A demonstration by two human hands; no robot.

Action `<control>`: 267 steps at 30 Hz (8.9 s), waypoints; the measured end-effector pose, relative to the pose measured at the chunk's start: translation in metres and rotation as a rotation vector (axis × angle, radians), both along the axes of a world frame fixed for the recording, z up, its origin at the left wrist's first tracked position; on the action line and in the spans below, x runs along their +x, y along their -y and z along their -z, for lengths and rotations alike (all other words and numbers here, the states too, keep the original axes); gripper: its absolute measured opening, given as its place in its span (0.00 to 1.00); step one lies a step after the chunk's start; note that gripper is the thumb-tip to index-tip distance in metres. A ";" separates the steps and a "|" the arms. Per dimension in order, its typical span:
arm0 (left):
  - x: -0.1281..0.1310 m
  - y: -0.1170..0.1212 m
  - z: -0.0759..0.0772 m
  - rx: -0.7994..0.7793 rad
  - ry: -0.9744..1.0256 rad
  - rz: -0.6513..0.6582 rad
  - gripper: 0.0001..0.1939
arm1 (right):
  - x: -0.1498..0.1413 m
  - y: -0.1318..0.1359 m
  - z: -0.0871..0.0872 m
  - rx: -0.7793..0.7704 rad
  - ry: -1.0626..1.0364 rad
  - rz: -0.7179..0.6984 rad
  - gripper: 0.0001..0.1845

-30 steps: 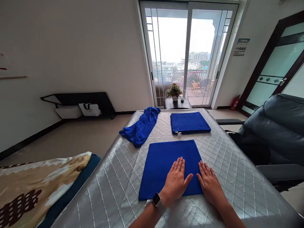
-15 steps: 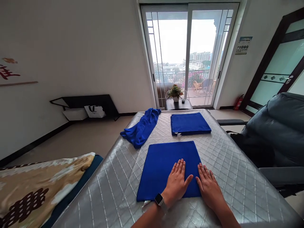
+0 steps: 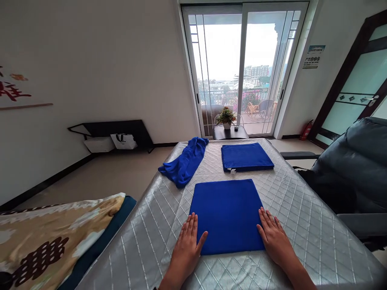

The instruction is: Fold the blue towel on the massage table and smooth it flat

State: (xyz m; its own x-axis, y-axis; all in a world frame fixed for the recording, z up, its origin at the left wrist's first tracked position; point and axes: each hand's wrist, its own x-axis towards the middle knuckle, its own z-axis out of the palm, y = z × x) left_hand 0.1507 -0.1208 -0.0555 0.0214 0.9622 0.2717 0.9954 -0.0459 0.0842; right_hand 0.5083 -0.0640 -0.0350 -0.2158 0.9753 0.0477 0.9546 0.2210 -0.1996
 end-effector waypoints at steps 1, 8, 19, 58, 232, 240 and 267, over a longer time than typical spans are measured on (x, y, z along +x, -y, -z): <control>0.001 0.000 0.000 0.009 0.001 0.004 0.40 | 0.001 0.000 0.000 0.003 0.002 -0.004 0.34; 0.004 -0.002 0.003 0.011 0.030 0.019 0.41 | 0.000 0.014 -0.011 0.029 0.018 0.000 0.35; 0.002 -0.001 0.000 0.027 -0.012 0.022 0.41 | 0.003 0.042 0.000 0.007 -0.021 0.053 0.35; 0.032 0.049 0.023 0.000 -0.033 0.048 0.42 | 0.002 0.042 0.002 -0.002 -0.067 0.052 0.35; -0.008 -0.117 -0.007 -0.048 0.069 -0.049 0.42 | -0.033 -0.161 -0.011 -0.020 0.089 0.062 0.36; -0.017 -0.120 -0.006 -0.052 0.046 -0.034 0.43 | -0.035 -0.160 -0.015 -0.039 0.057 0.026 0.34; 0.144 -0.205 -0.032 -0.093 0.059 0.247 0.37 | -0.035 -0.160 -0.017 -0.041 -0.041 0.019 0.35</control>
State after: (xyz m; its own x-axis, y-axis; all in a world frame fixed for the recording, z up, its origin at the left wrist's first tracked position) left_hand 0.2950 0.0845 -0.0240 0.2451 0.9507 0.1902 0.9483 -0.2758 0.1570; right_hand 0.4730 0.0958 -0.0183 -0.1957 0.9805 0.0157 0.9496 0.1935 -0.2468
